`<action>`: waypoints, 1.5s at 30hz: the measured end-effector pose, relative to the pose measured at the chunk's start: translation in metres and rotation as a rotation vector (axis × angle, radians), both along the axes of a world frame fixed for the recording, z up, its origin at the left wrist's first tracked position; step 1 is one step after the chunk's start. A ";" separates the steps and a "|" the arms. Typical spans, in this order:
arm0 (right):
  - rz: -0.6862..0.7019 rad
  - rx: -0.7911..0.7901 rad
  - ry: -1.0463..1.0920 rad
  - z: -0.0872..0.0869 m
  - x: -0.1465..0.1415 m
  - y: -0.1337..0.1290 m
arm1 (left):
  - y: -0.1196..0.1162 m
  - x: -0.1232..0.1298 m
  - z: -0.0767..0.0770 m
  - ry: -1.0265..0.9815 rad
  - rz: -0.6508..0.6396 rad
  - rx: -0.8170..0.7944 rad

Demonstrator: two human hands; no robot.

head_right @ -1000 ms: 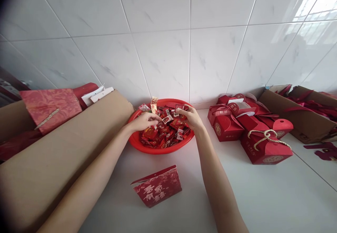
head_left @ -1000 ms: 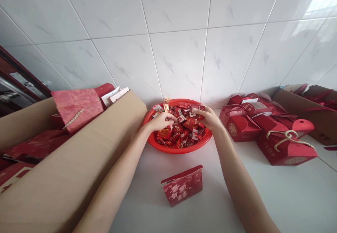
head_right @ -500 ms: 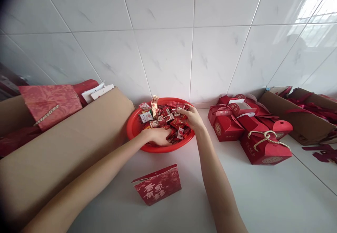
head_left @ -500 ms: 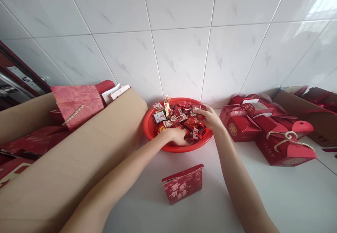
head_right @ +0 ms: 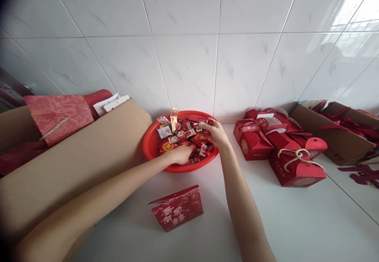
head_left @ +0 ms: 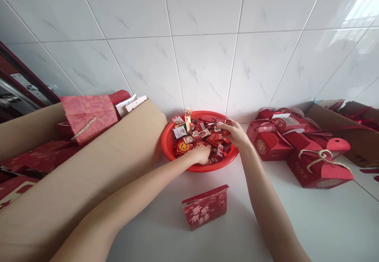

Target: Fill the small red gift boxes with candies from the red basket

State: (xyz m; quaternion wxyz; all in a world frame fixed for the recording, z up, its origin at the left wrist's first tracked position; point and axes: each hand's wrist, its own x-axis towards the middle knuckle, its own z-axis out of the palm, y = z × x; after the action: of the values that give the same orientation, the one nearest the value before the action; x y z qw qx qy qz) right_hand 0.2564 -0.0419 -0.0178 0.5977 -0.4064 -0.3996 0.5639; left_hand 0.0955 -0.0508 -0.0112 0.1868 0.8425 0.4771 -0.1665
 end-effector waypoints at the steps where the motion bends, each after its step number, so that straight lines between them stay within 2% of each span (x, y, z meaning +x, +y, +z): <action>1: 0.000 -0.001 0.002 0.000 0.000 0.000 | 0.003 0.000 -0.002 -0.035 0.006 0.002; 8: -0.002 0.010 0.013 0.003 0.001 -0.001 | 0.024 -0.005 -0.003 -0.261 0.095 -0.089; 12: 0.003 0.023 0.025 0.001 0.001 0.001 | 0.041 -0.014 0.001 -0.568 0.245 -0.121; 15: -0.003 0.031 0.030 0.000 0.001 0.003 | 0.053 -0.021 0.006 -0.674 0.349 -0.097; 20: -0.014 0.017 0.055 0.000 0.001 0.003 | 0.061 -0.031 0.011 -0.641 0.424 -0.079; 24: -0.026 0.008 0.059 0.001 0.001 0.003 | 0.064 -0.037 0.007 -0.626 0.466 -0.064; 30: -0.030 0.001 0.049 0.001 0.000 0.003 | 0.069 -0.043 0.000 -0.762 0.510 -0.208; 37: 0.006 0.007 0.040 -0.001 0.002 0.003 | 0.066 -0.050 0.010 -0.679 0.559 -0.165; 43: 0.008 0.005 0.051 -0.001 0.002 0.003 | 0.066 -0.055 0.013 -0.774 0.511 -0.233; 45: 0.009 0.006 0.044 0.000 0.002 0.003 | 0.066 -0.056 0.013 -0.775 0.483 -0.210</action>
State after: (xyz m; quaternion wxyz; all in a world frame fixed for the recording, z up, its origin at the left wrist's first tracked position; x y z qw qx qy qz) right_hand 0.2580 -0.0391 -0.0180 0.6049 -0.3902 -0.3901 0.5742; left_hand 0.0397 0.0155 0.0023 0.4688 0.6840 0.5351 0.1612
